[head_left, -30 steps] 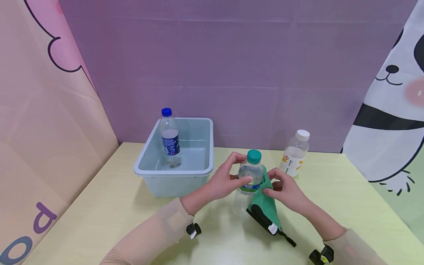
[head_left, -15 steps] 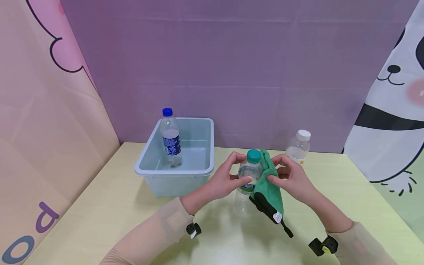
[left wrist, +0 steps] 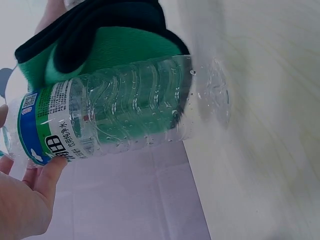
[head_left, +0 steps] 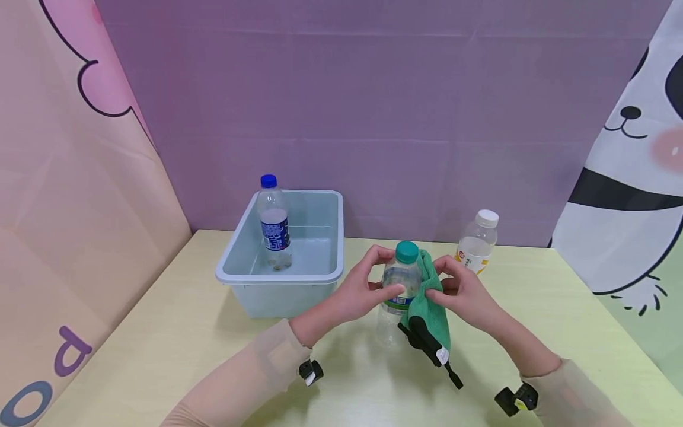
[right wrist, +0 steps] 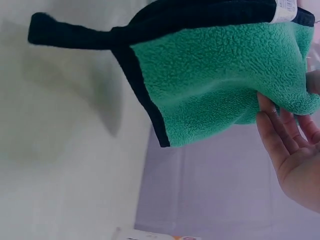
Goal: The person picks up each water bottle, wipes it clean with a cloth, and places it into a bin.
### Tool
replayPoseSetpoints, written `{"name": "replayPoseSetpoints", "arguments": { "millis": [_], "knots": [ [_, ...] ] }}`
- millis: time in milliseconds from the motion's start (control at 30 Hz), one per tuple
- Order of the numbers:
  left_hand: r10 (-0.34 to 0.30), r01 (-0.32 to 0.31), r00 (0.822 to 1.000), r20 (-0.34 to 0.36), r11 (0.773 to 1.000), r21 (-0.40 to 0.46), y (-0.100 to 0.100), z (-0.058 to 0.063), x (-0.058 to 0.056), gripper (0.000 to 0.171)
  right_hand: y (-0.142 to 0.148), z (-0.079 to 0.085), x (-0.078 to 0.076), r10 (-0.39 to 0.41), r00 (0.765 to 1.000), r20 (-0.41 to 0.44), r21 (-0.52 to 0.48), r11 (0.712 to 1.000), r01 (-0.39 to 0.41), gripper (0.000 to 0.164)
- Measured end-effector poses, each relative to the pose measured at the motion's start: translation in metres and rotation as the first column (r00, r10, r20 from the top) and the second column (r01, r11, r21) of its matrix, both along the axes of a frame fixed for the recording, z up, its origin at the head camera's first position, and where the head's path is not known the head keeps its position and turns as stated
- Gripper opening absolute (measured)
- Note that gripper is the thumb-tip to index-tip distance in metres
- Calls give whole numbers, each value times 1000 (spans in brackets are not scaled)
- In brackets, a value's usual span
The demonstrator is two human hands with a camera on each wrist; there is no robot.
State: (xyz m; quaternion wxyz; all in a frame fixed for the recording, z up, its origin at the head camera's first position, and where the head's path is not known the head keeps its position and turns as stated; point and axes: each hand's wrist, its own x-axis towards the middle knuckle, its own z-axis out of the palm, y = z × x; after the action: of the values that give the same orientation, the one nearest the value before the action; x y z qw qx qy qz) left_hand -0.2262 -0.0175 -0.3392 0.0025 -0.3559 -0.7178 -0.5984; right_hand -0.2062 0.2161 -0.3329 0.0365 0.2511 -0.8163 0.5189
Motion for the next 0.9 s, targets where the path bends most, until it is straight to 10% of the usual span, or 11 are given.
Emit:
{"name": "replayPoseSetpoints", "arguments": {
  "millis": [900],
  "knots": [
    [20, -19, 1000, 14, 999, -44, -1, 3, 2, 46, 5, -57, -11, 31, 995, 90, 224, 973, -51, 24]
  ]
}}
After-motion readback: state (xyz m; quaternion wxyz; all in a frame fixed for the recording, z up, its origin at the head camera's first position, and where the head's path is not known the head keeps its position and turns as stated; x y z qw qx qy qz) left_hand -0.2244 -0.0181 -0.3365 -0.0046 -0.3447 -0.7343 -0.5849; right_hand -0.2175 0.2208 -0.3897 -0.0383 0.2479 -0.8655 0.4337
